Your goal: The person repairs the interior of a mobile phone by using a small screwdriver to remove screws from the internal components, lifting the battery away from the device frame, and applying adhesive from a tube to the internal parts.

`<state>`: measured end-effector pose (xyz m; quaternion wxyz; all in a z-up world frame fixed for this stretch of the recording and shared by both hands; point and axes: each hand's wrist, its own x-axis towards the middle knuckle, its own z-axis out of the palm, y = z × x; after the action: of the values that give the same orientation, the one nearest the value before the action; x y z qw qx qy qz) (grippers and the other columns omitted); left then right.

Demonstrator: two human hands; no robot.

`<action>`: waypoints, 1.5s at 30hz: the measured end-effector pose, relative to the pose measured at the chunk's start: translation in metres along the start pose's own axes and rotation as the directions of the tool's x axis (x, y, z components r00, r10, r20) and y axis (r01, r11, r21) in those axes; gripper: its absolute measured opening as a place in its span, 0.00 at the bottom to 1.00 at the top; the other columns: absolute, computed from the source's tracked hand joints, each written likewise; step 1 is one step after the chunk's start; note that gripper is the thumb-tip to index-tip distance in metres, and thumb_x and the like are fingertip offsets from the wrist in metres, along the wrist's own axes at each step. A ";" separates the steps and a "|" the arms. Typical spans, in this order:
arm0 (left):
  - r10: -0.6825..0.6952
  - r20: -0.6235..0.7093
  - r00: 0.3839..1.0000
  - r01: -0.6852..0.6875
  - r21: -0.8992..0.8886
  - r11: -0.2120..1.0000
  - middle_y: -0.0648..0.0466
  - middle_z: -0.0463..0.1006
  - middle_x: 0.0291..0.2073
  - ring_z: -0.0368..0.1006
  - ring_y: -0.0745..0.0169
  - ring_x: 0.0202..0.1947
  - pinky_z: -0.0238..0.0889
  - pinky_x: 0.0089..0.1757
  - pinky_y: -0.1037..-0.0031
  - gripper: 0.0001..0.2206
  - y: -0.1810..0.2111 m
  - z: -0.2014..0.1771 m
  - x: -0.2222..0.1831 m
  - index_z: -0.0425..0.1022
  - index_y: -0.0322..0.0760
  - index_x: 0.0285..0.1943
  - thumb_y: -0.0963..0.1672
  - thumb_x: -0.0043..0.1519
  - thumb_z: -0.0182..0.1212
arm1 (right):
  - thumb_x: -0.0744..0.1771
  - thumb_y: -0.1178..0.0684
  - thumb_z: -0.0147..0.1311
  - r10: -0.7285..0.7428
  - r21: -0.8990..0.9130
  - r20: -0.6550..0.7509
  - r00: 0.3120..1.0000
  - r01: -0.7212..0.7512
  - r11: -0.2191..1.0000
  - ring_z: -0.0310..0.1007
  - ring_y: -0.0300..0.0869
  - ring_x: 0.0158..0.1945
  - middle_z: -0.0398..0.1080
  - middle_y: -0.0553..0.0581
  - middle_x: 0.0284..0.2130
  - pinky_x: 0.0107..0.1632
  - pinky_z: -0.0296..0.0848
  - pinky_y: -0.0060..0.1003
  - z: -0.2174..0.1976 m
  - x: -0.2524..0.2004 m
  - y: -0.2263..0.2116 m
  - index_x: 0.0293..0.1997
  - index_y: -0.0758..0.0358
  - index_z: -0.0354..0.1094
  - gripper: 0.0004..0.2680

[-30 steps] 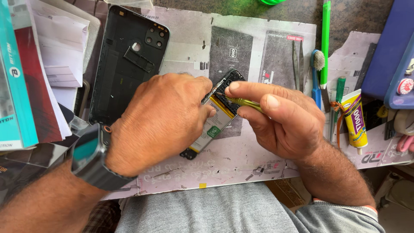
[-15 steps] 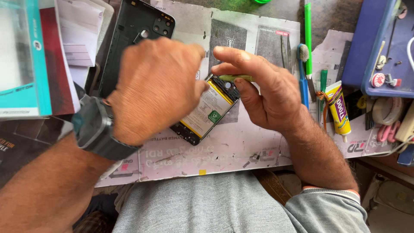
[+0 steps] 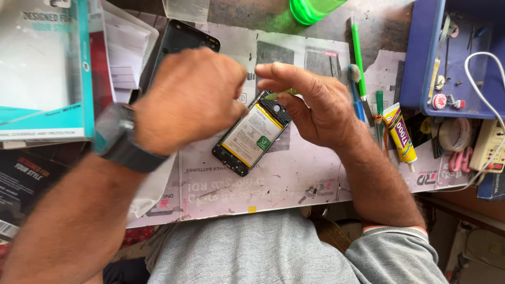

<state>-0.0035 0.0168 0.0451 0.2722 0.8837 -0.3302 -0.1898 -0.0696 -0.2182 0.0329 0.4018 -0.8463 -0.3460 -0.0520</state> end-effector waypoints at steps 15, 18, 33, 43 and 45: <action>0.079 0.013 0.997 -0.079 0.030 0.996 0.45 0.83 0.31 0.80 0.45 0.33 0.72 0.36 0.57 0.14 -0.006 0.027 0.009 0.86 0.45 0.45 0.44 0.50 0.72 | 0.73 0.60 0.59 0.025 -0.051 -0.031 0.999 -0.027 0.998 0.84 0.47 0.46 0.78 0.60 0.47 0.48 0.83 0.37 -0.008 -0.011 0.006 0.66 0.65 0.60 0.14; 0.054 0.090 0.994 -0.055 0.008 0.998 0.46 0.83 0.30 0.80 0.46 0.32 0.72 0.36 0.58 0.16 -0.002 0.023 0.009 0.85 0.44 0.46 0.48 0.49 0.75 | 0.71 0.58 0.62 -0.034 -0.131 -0.056 0.998 0.027 0.991 0.83 0.48 0.44 0.77 0.59 0.44 0.46 0.82 0.40 -0.006 -0.009 0.010 0.63 0.65 0.62 0.14; -0.046 0.133 0.990 0.041 0.042 0.998 0.44 0.84 0.33 0.82 0.46 0.36 0.72 0.41 0.58 0.25 0.003 0.023 0.012 0.81 0.43 0.53 0.51 0.47 0.78 | 0.78 0.65 0.51 0.215 0.296 -0.044 0.976 -0.193 0.936 0.80 0.45 0.58 0.71 0.65 0.60 0.59 0.82 0.36 -0.013 -0.031 0.027 0.72 0.65 0.53 0.14; -0.054 0.119 0.991 0.046 0.067 0.997 0.42 0.83 0.34 0.81 0.44 0.35 0.72 0.39 0.57 0.28 0.003 0.027 0.013 0.79 0.42 0.56 0.51 0.46 0.79 | 0.71 0.57 0.64 -0.061 -0.091 -0.116 0.991 0.051 0.995 0.82 0.47 0.42 0.78 0.60 0.40 0.42 0.80 0.37 -0.001 -0.017 0.018 0.62 0.64 0.65 0.15; -0.069 0.130 0.989 0.061 0.063 0.996 0.42 0.83 0.34 0.81 0.45 0.35 0.72 0.39 0.57 0.28 0.003 0.026 0.014 0.79 0.43 0.56 0.51 0.47 0.79 | 0.71 0.56 0.64 -0.086 -0.125 -0.099 0.991 0.073 0.989 0.82 0.47 0.39 0.78 0.60 0.39 0.40 0.79 0.39 0.001 -0.014 0.015 0.62 0.65 0.65 0.14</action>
<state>-0.0086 -0.0036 0.0243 0.2173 0.8871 -0.3238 -0.2470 -0.0712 -0.2313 0.0171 0.3648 -0.8507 -0.3545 -0.1328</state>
